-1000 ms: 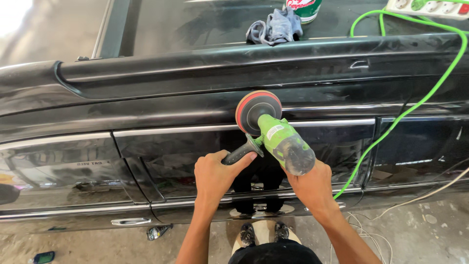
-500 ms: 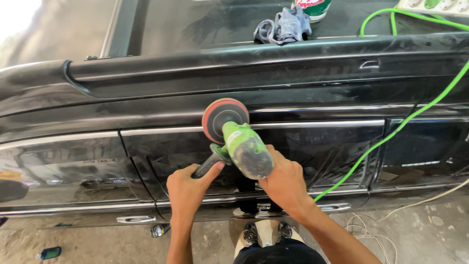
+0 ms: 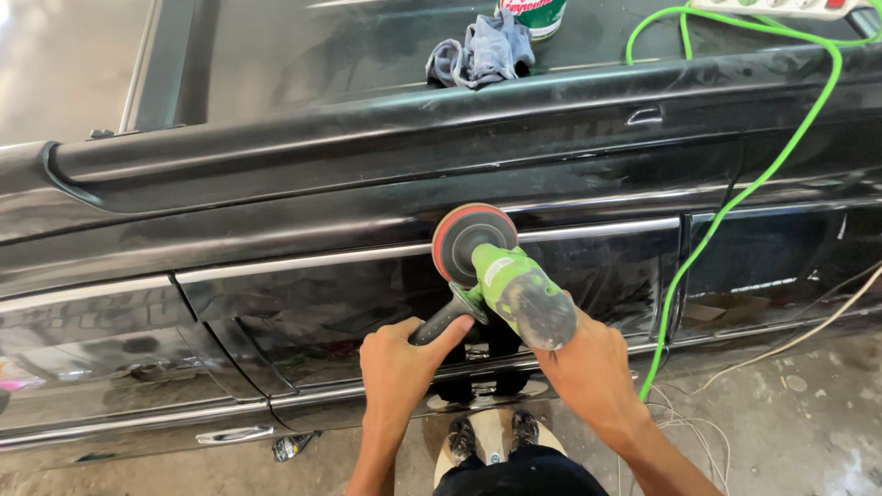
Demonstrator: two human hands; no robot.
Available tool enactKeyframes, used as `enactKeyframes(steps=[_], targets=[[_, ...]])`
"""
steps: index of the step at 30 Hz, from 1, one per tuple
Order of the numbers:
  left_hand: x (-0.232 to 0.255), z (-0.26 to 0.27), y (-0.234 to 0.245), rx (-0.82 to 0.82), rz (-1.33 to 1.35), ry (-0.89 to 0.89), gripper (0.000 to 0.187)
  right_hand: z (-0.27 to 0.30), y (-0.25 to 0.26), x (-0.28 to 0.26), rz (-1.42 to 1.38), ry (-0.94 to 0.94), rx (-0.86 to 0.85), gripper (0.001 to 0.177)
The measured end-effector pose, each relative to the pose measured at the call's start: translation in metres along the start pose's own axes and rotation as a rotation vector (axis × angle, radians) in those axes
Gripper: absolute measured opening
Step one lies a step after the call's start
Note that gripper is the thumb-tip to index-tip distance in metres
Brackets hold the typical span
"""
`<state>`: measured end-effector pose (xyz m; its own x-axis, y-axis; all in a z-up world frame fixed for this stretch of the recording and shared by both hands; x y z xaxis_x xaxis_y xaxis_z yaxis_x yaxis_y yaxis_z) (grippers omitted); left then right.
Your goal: The person polishes the side panels of a black vehicle using a power polisher, moving the tool in circular motions across the surface. A can of polish, a cloth, and a power strip are visible on the vehicle roof.
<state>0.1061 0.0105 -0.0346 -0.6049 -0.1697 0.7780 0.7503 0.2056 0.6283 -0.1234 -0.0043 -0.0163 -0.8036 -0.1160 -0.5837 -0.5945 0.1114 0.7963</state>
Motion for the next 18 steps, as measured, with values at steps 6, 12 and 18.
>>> enactKeyframes(steps=[6, 12, 18], targets=[[-0.016, 0.010, 0.030, 0.066, -0.070, 0.070, 0.061, -0.004, -0.018, -0.027, -0.075, 0.040, -0.109, 0.031], [-0.009, 0.008, 0.022, 0.063, -0.089, 0.077, 0.061, -0.007, -0.010, -0.021, -0.053, 0.033, -0.117, 0.031], [0.013, 0.001, -0.003, 0.002, -0.120, -0.007, 0.064, -0.001, 0.007, 0.007, -0.082, 0.155, 0.072, 0.039]])
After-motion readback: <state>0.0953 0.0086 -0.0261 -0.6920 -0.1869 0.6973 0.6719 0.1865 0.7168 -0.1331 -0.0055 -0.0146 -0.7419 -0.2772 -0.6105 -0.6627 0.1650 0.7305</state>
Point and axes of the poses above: each hand's wrist, its own z-axis away from the middle knuckle, its own y-axis out of the back of the hand, x = y × z, the point moved 5 cm from there along -z, towards the middle knuckle, and after that the axes turned 8 degrees about -y, right-handed, at the moved point
